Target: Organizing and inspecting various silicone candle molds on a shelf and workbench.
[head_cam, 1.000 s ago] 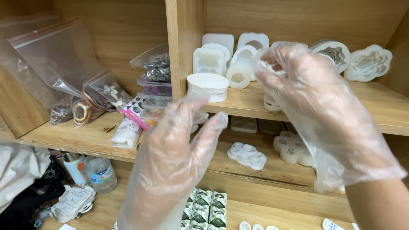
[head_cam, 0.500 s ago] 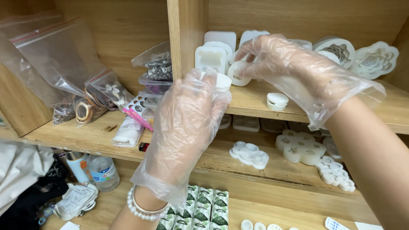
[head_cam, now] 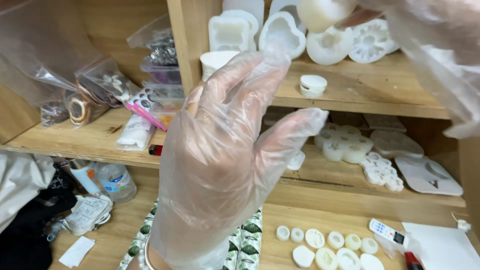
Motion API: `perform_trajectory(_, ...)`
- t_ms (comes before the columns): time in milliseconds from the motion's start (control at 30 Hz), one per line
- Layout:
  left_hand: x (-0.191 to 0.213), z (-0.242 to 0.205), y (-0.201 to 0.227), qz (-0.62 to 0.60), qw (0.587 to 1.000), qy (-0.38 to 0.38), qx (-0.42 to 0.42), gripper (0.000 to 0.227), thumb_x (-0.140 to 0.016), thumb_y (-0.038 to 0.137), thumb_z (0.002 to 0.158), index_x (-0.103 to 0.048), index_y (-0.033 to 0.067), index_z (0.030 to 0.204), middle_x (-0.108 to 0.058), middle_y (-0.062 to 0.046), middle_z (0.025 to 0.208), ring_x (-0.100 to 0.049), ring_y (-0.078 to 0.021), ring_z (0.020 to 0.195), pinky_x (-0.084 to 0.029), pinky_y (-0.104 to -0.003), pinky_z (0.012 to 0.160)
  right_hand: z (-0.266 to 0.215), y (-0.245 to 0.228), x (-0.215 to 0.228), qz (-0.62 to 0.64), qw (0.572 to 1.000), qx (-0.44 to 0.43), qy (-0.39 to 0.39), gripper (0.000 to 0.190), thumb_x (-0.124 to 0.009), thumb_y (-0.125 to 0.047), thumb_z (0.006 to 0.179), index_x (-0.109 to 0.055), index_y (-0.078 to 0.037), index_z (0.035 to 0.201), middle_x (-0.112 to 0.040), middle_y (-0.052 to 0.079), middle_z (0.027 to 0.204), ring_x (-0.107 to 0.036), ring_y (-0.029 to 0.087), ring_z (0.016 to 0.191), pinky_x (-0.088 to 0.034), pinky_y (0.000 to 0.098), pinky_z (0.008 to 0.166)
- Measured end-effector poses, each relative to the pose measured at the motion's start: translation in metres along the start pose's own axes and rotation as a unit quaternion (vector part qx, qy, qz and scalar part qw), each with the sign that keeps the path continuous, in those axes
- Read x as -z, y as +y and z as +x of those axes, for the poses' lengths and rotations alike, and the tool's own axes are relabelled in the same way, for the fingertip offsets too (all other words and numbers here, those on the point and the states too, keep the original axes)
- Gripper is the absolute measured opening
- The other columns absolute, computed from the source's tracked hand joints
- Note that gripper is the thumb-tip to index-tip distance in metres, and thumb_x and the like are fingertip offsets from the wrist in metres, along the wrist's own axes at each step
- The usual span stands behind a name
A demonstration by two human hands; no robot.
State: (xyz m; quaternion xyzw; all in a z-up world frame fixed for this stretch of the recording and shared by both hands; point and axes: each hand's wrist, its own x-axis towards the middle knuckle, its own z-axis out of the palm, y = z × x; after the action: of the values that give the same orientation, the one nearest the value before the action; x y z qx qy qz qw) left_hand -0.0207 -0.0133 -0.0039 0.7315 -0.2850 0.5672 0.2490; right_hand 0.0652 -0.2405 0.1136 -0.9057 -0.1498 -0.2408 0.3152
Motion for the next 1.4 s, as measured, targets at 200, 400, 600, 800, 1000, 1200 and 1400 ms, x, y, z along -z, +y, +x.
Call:
perform_trajectory(200,-0.033,-0.025,0.023,-0.166,0.98,-0.11,-0.032,0.068,-0.07,0.04,0.108,-0.028,0.0091,0.152,-0.046,-0.005,0.156,-0.045,-0.0218,0.146,-0.044,-0.033,0.123,-0.101,0.082,0.016,-0.02,0.998,-0.033,-0.042,0.027,-0.066,-0.014,0.098,-0.07,-0.008,0.123,-0.078,0.011,0.11,-0.077,0.017,0.098,-0.059,0.0299,0.087)
perform_trajectory(400,-0.079,-0.112,0.069,-0.34,0.905,-0.251,0.053,0.076,-0.073,0.037,0.1,-0.029,0.0073,0.155,-0.042,-0.013,0.158,-0.042,-0.0271,0.148,-0.04,-0.04,0.129,-0.232,0.093,-0.017,-0.019,0.99,-0.082,-0.112,0.027,-0.064,-0.012,0.1,-0.068,-0.009,0.126,-0.077,0.01,0.11,-0.078,0.014,0.096,-0.059,0.029,0.084)
perform_trajectory(600,-0.103,-0.188,0.074,-0.376,0.825,-0.396,0.145,0.063,-0.085,0.026,0.085,-0.054,0.0105,0.138,-0.069,-0.011,0.124,-0.071,-0.0229,0.106,-0.06,-0.033,0.095,-0.292,0.097,-0.075,-0.017,0.927,-0.351,-0.127,0.04,-0.077,-0.013,0.089,-0.073,-0.02,0.129,-0.079,0.005,0.104,-0.072,0.017,0.088,-0.059,0.0312,0.076)
perform_trajectory(800,-0.181,-0.372,0.066,-0.425,0.749,-0.302,0.409,0.063,-0.092,0.021,0.076,-0.056,0.0083,0.125,-0.069,-0.009,0.119,-0.07,-0.0211,0.106,-0.06,-0.031,0.093,-0.353,0.143,-0.109,0.276,0.819,-0.501,0.042,0.026,-0.069,-0.007,0.091,-0.071,0.006,0.113,-0.079,0.013,0.101,-0.074,0.017,0.09,-0.062,0.0306,0.084)
perform_trajectory(1000,-0.221,-0.433,0.053,-0.325,0.776,-0.208,0.499,0.062,-0.095,0.007,0.067,-0.058,0.0053,0.118,-0.062,-0.014,0.129,-0.065,-0.0239,0.116,-0.058,-0.032,0.097,-0.403,0.181,-0.13,0.234,0.8,-0.553,-0.012,0.033,-0.069,-0.012,0.09,-0.072,0.0,0.121,-0.078,0.007,0.102,-0.074,0.014,0.09,-0.06,0.0269,0.083)
perform_trajectory(1200,-0.224,-0.402,0.048,-0.236,0.727,-0.328,0.555,0.066,-0.089,0.01,0.071,-0.063,0.0125,0.131,-0.067,-0.01,0.13,-0.071,-0.0209,0.111,-0.058,-0.032,0.095,-0.397,0.177,-0.13,0.208,0.766,-0.604,-0.066,0.033,-0.07,-0.017,0.092,-0.075,-0.002,0.121,-0.079,0.007,0.103,-0.071,0.011,0.094,-0.055,0.0251,0.083)
perform_trajectory(1400,-0.252,-0.424,0.029,-0.107,0.774,-0.408,0.472,0.066,-0.093,0.015,0.067,-0.068,0.013,0.128,-0.074,-0.012,0.113,-0.072,-0.0275,0.099,-0.057,-0.036,0.089,-0.386,0.187,-0.124,0.12,0.801,-0.577,-0.107,0.034,-0.069,-0.017,0.091,-0.075,-0.008,0.123,-0.079,0.004,0.104,-0.07,0.01,0.094,-0.056,0.0254,0.084)
